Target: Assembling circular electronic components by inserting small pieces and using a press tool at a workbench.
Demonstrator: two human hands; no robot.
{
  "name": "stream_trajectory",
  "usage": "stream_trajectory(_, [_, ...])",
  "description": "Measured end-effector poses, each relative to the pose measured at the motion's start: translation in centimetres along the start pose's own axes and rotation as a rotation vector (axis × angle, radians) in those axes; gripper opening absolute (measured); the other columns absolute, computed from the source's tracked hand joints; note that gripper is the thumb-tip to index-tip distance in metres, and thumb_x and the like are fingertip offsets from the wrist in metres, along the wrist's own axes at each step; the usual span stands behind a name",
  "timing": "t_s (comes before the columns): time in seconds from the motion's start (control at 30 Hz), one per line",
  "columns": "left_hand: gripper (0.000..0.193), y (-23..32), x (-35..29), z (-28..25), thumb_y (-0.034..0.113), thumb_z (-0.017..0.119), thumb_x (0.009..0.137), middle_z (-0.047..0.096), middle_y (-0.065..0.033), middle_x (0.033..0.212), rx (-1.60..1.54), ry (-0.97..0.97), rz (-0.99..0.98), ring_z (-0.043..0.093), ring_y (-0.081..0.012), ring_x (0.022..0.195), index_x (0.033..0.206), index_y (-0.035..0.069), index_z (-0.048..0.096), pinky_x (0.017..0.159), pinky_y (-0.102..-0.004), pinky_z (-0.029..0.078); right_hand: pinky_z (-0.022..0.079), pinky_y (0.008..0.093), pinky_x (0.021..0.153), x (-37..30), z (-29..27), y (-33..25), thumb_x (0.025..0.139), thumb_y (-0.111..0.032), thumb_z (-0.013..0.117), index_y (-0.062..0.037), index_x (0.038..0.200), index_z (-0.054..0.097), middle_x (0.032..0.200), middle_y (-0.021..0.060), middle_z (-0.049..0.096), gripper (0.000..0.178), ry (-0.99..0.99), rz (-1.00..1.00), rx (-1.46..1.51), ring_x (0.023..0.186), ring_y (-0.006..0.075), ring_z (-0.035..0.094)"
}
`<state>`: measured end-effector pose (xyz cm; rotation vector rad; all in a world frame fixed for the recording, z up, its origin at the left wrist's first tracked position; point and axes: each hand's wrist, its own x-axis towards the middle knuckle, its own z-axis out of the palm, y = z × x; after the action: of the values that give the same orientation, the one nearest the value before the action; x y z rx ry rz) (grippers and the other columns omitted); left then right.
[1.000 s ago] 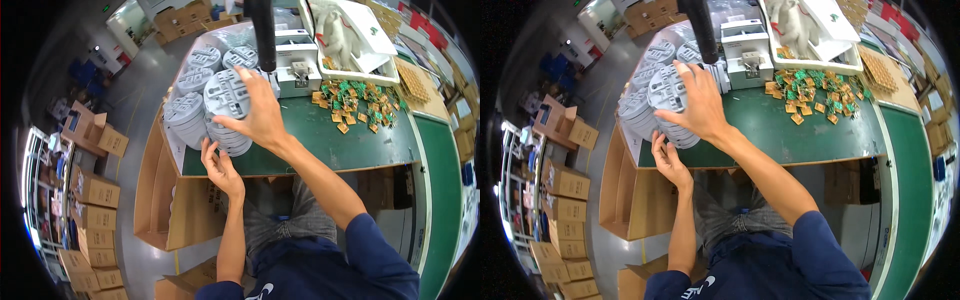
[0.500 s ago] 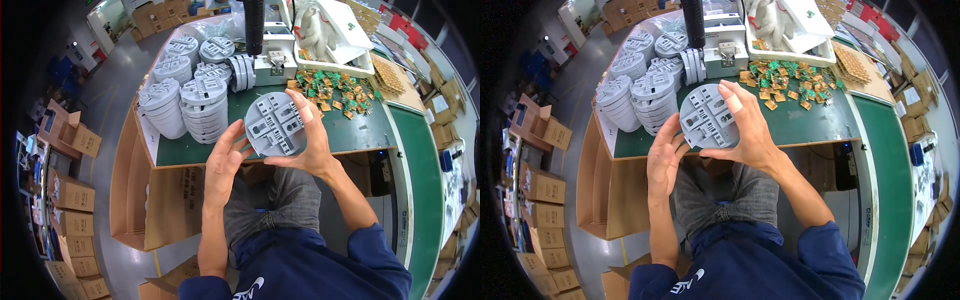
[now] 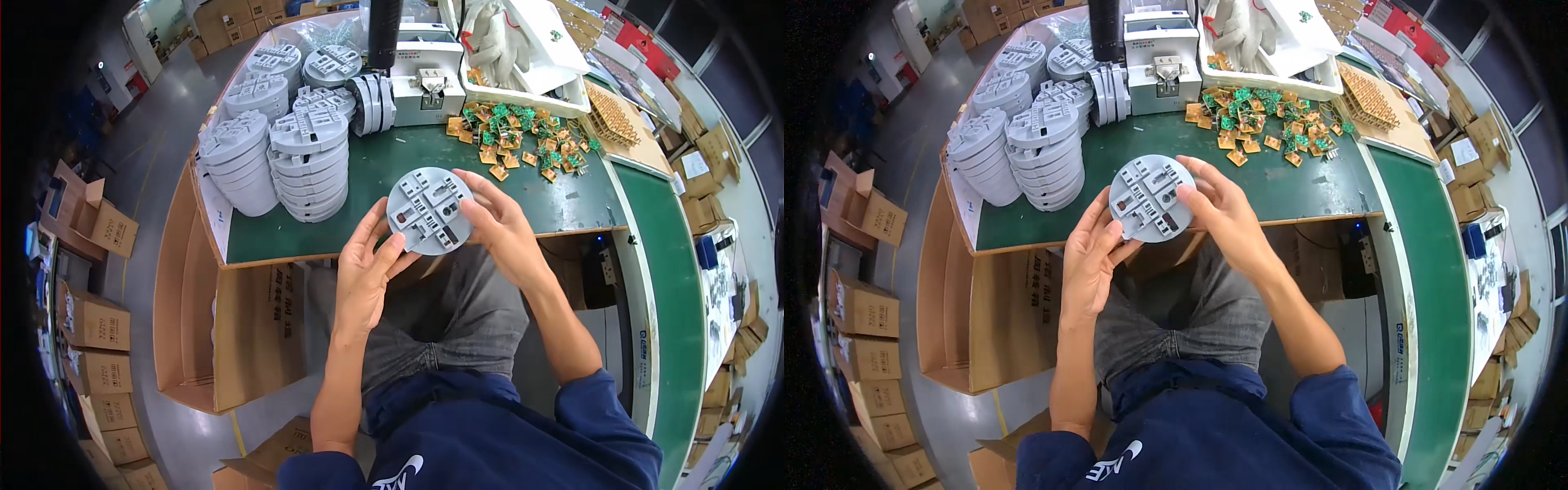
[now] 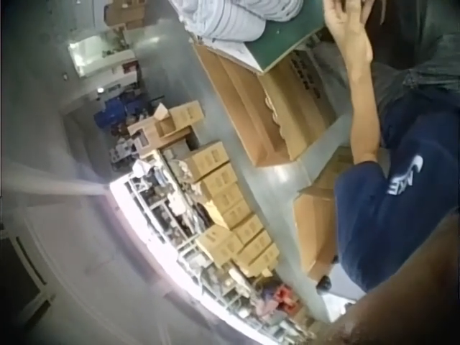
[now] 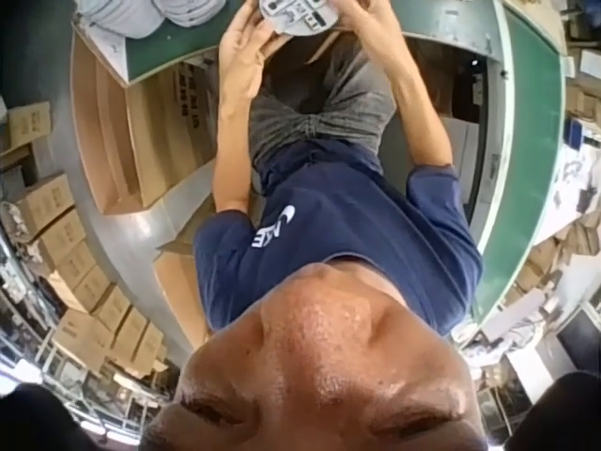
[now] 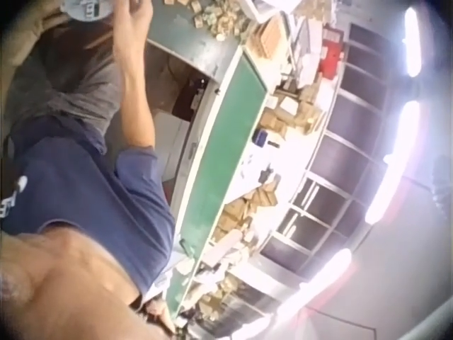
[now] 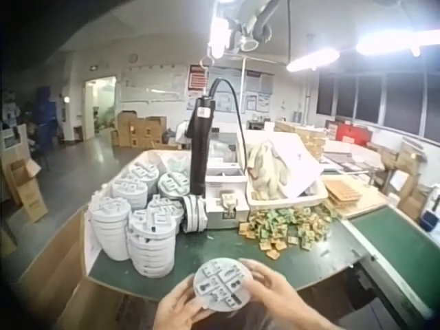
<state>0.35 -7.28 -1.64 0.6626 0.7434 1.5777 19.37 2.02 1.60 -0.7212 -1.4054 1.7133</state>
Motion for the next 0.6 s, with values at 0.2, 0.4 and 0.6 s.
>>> stream_trajectory(0.2, [0.089,-0.3,-0.4,0.6,0.021,0.08,0.09,0.037,-0.0194,0.155,0.493,0.081,0.22,0.053,-0.0309,0.134,0.158,0.001,0.026,0.107,-0.0431,0.052,0.053,0.0299,0.098,2.2,-1.3,0.9,0.102,-0.018,0.064,0.0032,0.15,0.043,0.131,0.0104,0.064,0.056,-0.054,0.117,0.069,0.11,0.0142,0.065])
stream_trajectory(0.4, [0.114,1.5,0.2,0.3,0.032,0.093,0.072,0.025,-0.0213,0.162,1.388,0.028,0.53,0.033,-0.0377,0.146,0.158,0.0,0.025,0.116,-0.0497,0.039,0.055,0.0277,0.09,4.3,-0.9,0.7,0.102,-0.016,0.065,0.0041,0.142,0.052,0.12,0.0091,0.069,0.047,-0.268,-0.059,-0.204,0.105,0.0104,0.065])
stream_trajectory(0.6, [0.119,0.2,1.6,0.2,0.037,0.093,0.067,0.028,-0.0264,0.158,1.549,0.048,0.663,0.034,-0.0437,0.143,0.158,0.0,0.026,0.114,-0.0519,0.038,0.054,0.0286,0.092,5.1,-0.4,1.6,0.1,-0.023,0.068,0.0042,0.141,0.054,0.122,0.009,0.068,0.052,-0.276,0.023,-0.09,0.108,0.0118,0.065])
